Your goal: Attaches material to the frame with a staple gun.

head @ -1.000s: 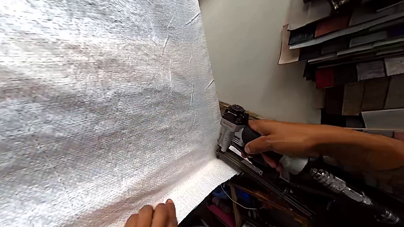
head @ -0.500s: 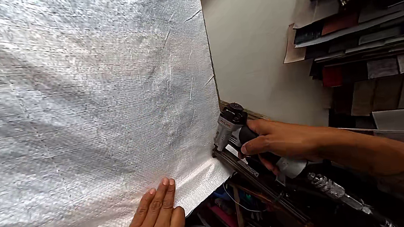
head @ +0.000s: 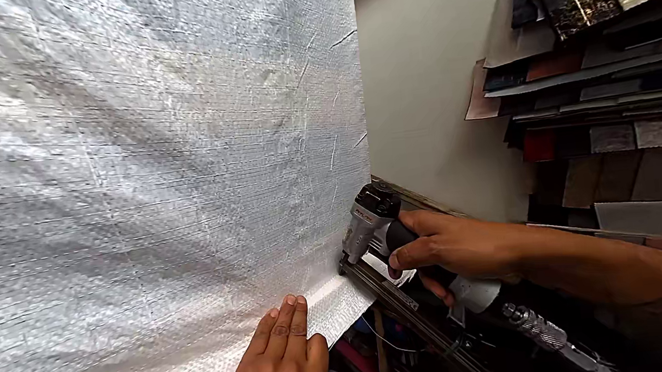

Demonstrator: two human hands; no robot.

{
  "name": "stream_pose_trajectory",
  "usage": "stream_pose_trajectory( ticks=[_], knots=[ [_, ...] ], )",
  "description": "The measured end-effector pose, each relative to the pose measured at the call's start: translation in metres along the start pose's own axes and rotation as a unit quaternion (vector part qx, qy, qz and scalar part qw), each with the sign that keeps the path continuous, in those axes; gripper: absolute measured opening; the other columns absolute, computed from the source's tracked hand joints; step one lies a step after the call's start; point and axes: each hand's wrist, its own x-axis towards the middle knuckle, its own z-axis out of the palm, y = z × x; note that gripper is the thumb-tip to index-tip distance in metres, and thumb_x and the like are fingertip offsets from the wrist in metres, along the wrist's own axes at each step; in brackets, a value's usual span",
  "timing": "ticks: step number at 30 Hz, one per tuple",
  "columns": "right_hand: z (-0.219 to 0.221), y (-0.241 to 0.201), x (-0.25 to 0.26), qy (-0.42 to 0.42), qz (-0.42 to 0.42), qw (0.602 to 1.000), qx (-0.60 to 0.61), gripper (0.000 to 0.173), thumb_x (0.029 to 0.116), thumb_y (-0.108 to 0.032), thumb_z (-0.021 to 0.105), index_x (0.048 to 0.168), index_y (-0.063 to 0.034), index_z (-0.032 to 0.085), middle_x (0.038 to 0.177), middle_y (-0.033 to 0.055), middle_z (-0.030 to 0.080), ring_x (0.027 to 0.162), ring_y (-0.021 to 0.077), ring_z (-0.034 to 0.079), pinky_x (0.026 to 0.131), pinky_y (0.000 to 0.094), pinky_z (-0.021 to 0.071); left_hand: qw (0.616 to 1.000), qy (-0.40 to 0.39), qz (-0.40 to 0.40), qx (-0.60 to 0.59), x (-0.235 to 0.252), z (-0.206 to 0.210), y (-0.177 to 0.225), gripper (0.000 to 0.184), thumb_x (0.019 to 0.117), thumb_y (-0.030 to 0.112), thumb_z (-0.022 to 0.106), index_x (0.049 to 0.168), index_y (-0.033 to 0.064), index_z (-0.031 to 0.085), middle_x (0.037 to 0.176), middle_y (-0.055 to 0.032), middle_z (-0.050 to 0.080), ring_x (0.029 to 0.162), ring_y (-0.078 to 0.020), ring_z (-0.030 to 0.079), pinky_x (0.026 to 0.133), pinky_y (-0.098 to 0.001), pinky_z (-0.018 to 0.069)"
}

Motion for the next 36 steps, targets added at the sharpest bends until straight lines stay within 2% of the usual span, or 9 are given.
stream_pose_trajectory(
  ticks=[3, 7, 11, 17, 24, 29, 31, 34, 36],
  knots=[
    [0.014, -0.013, -0.002, -0.020, -0.010, 1.000, 0.000, 0.013, 0.1051, -0.018, 0.055, 0.116, -0.0105, 0.053, 0.102, 0.0122, 0.072, 0.054, 0.0201, 0.066, 0.051, 0.0327, 0.0602, 1.000, 0.014, -0.010, 0.009, 0.001, 0.003, 0.002, 0.027, 0.1007, 0.003, 0.043, 0.089, 0.0041, 0.067, 0.128, -0.0208, 0.069, 0.121, -0.0346, 0.068, 0.100, -0.0462, 0.0549],
    [0.028, -0.021, -0.004, -0.028, -0.007, 1.000, -0.011, 0.012, 0.1048, -0.016, 0.055, 0.115, -0.0098, 0.052, 0.094, 0.0125, 0.070, 0.053, 0.0199, 0.065, 0.051, 0.0332, 0.0598, 0.999, 0.044, -0.014, 0.020, -0.006, 0.006, 0.000, 0.029, 0.1004, 0.005, 0.041, 0.089, 0.0058, 0.068, 0.125, -0.0154, 0.072, 0.118, -0.0304, 0.069, 0.095, -0.0449, 0.0570],
    [0.041, -0.027, -0.005, -0.047, -0.019, 0.999, 0.003, 0.013, 0.1047, -0.017, 0.055, 0.115, -0.0097, 0.055, 0.094, 0.0120, 0.071, 0.053, 0.0192, 0.065, 0.052, 0.0323, 0.0604, 0.995, 0.033, -0.094, 0.017, -0.041, -0.034, -0.016, 0.034, 0.1046, 0.009, 0.046, 0.131, 0.0045, 0.067, 0.132, -0.0190, 0.068, 0.125, -0.0366, 0.064, 0.104, -0.0534, 0.0507],
    [0.055, -0.035, -0.009, -0.048, -0.030, 0.998, -0.003, 0.012, 0.1046, -0.016, 0.055, 0.115, -0.0108, 0.055, 0.099, 0.0127, 0.072, 0.053, 0.0198, 0.065, 0.051, 0.0324, 0.0598, 0.999, 0.006, -0.016, 0.031, -0.076, -0.051, -0.042, 0.027, 0.1037, 0.000, 0.041, 0.093, 0.0019, 0.066, 0.143, -0.0185, 0.061, 0.141, -0.0333, 0.051, 0.119, -0.0546, 0.0312],
    [0.077, -0.052, -0.012, -0.069, -0.032, 0.997, -0.001, 0.013, 0.1041, -0.018, 0.056, 0.115, -0.0109, 0.055, 0.098, 0.0127, 0.072, 0.053, 0.0199, 0.066, 0.052, 0.0327, 0.0604, 0.999, 0.050, -0.017, 0.002, -0.073, -0.033, -0.049, 0.029, 0.1036, 0.003, 0.039, 0.091, 0.0039, 0.064, 0.128, -0.0156, 0.071, 0.123, -0.0295, 0.067, 0.106, -0.0438, 0.0510],
    [0.098, -0.073, -0.015, -0.071, -0.023, 0.997, -0.012, 0.014, 0.1045, -0.017, 0.055, 0.117, -0.0116, 0.053, 0.095, 0.0131, 0.070, 0.052, 0.0202, 0.065, 0.052, 0.0332, 0.0604, 0.999, 0.041, -0.023, -0.008, -0.070, -0.035, -0.047, 0.032, 0.1028, 0.003, 0.037, 0.088, 0.0029, 0.065, 0.126, -0.0164, 0.072, 0.120, -0.0306, 0.069, 0.102, -0.0437, 0.0545],
    [0.104, -0.082, -0.017, -0.075, -0.017, 0.997, -0.005, 0.014, 0.1039, -0.017, 0.055, 0.116, -0.0116, 0.053, 0.099, 0.0131, 0.071, 0.052, 0.0199, 0.065, 0.052, 0.0327, 0.0600, 0.999, 0.049, -0.015, -0.011, -0.076, -0.037, -0.050, 0.029, 0.1042, 0.004, 0.037, 0.095, 0.0050, 0.065, 0.127, -0.0143, 0.071, 0.119, -0.0295, 0.069, 0.100, -0.0425, 0.0555],
    [0.119, -0.096, -0.017, -0.086, -0.011, 0.996, -0.005, 0.013, 0.1039, -0.016, 0.055, 0.116, -0.0109, 0.054, 0.094, 0.0129, 0.071, 0.052, 0.0194, 0.064, 0.051, 0.0323, 0.0597, 0.999, 0.016, -0.043, -0.007, -0.107, -0.062, -0.060, 0.034, 0.1066, 0.008, 0.042, 0.135, 0.0066, 0.062, 0.140, -0.0120, 0.064, 0.124, -0.0273, 0.065, 0.100, -0.0427, 0.0538],
    [0.125, -0.101, -0.018, -0.082, -0.009, 0.996, -0.020, 0.013, 0.1027, -0.017, 0.056, 0.114, -0.0110, 0.055, 0.091, 0.0128, 0.070, 0.052, 0.0204, 0.065, 0.052, 0.0337, 0.0606, 0.996, -0.020, -0.083, 0.015, -0.141, -0.090, -0.079, 0.040, 0.1057, 0.006, 0.045, 0.144, 0.0031, 0.056, 0.148, -0.0151, 0.058, 0.132, -0.0326, 0.059, 0.105, -0.0480, 0.0494]
  ],
)
